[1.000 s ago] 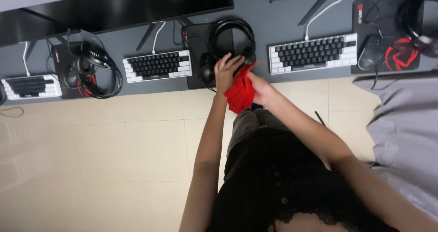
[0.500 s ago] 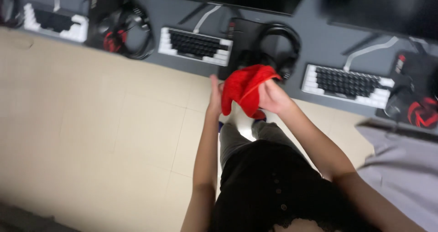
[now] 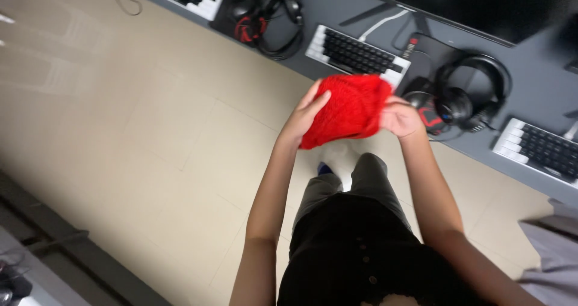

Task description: The person cleans a pair of black over-ear headphones using a red cloth. They wipe the ear cups, headband, and cable while holding the device in their hands. The person moves between different computer workstations to continue the cleaning process.

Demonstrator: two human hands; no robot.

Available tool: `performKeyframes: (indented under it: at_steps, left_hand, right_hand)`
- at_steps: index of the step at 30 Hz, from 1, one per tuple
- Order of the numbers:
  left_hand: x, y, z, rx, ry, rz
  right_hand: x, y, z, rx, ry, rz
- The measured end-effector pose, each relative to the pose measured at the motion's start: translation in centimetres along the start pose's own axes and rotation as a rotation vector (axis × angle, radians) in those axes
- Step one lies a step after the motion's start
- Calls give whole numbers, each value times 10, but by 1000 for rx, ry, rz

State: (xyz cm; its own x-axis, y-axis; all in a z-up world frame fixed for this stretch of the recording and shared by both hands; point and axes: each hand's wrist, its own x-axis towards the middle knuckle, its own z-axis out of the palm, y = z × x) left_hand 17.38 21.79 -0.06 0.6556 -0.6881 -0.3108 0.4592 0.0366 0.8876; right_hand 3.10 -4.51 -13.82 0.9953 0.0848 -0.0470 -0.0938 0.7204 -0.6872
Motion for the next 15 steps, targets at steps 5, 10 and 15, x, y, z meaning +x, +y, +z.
performKeyframes:
  at_steps: [5,10,15]
  left_hand:
    - [28,15,-35,-93,-168,259]
    - [77,21,-86,-158,-83,262]
    - [142,0,-134,-154,32,160]
  right_hand:
    - [88,28,88,-86,-1,-196]
    - [139,33,107,-35,-30,-206]
    - [149,38,99,120,-30,-204]
